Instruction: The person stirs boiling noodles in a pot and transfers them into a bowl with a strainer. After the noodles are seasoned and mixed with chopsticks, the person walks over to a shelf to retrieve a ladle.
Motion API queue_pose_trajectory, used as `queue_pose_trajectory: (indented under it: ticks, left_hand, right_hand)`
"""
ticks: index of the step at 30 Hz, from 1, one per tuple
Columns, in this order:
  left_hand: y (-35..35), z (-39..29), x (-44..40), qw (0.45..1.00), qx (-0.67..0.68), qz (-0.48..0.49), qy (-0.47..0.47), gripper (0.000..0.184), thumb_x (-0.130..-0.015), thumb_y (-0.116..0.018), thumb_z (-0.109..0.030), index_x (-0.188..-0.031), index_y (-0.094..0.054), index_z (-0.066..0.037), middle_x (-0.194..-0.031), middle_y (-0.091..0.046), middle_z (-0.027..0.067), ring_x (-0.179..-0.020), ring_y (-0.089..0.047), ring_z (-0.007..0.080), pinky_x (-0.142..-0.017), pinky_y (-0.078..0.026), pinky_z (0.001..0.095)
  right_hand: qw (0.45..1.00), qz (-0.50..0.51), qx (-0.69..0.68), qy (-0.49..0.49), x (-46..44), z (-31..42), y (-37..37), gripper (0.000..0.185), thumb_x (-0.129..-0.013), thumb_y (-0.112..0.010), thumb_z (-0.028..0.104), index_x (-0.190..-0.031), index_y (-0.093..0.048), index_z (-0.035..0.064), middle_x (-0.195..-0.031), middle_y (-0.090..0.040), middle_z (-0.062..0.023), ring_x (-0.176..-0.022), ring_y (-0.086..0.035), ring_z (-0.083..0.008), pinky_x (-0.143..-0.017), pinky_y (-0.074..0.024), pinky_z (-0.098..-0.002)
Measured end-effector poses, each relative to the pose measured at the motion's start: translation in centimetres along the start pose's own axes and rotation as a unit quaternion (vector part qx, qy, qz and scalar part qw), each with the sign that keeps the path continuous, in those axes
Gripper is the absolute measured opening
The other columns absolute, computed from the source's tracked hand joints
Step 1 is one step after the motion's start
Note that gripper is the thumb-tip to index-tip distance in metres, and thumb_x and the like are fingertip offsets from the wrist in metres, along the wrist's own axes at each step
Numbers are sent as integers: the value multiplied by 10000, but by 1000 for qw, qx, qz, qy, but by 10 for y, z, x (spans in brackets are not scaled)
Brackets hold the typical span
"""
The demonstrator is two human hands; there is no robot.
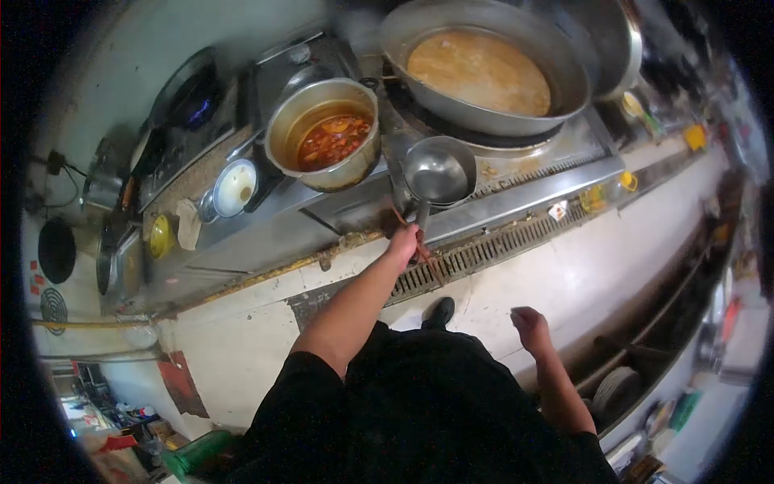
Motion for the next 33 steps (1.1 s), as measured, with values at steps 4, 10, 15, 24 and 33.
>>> queue_pose_trajectory:
  ticks: [4,10,15,24,33]
  left_hand:
    - [20,3,16,861,-407,-111,-284,426,-932,-319,-344,-787,-600,-58,-808,-628,223,-785,-602,406,-719,-446,509]
    - [49,-26,121,912,-198,17,-359,525,-924,-411,-480,-1072,-603,-15,-984,-632,241,-972,-588,407,-801,-461,433]
    - [164,-28,147,910,-302,79,-273,518,-908,-492,-476,-1094,-614,-8,-995,-662,184,-948,-635,294,-810,-476,368]
    - [470,112,121,946,-215,-81,-229,374,-865,-624,-338,-1036,-596,-6,-869,-649,80,-769,-621,175,-655,-490,308]
    - [587,195,160,766,-606,-136,-163,113,-739,-580,-87,-849,-611,-87,-772,-630,131,-808,-620,322,-662,-513,447]
  right_hand:
    - [994,101,-49,-5,-26,126,-63,308,-939,-546,208,-1129,-586,-31,-953,-655,-134,-835,-611,-170,-760,-493,-292]
    - [973,198,-82,91,-32,225,-185,230,-950,-533,216,-1040,-553,6,-755,-575,-59,-664,-513,-138,-606,-439,-285]
    - [969,29,-245,-28,-57,223,-216,123,-932,-539,174,-955,-568,57,-661,-499,32,-551,-430,-58,-477,-342,-223]
    - [966,-93,-161,-179,-173,159,-162,183,-908,-553,223,-976,-620,67,-577,-461,32,-416,-373,-90,-357,-259,-264]
    - [921,-145,-293,-213,-286,171,-241,192,-861,-499,227,-699,-523,126,-616,-482,-49,-506,-488,-183,-442,-444,-349]
Point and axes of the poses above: each hand's wrist, its own x-axis away from the middle knuckle, its own y-axis out of the back of the hand, z = x × y, the point moved 3 cm from there along -x, towards the middle knuckle
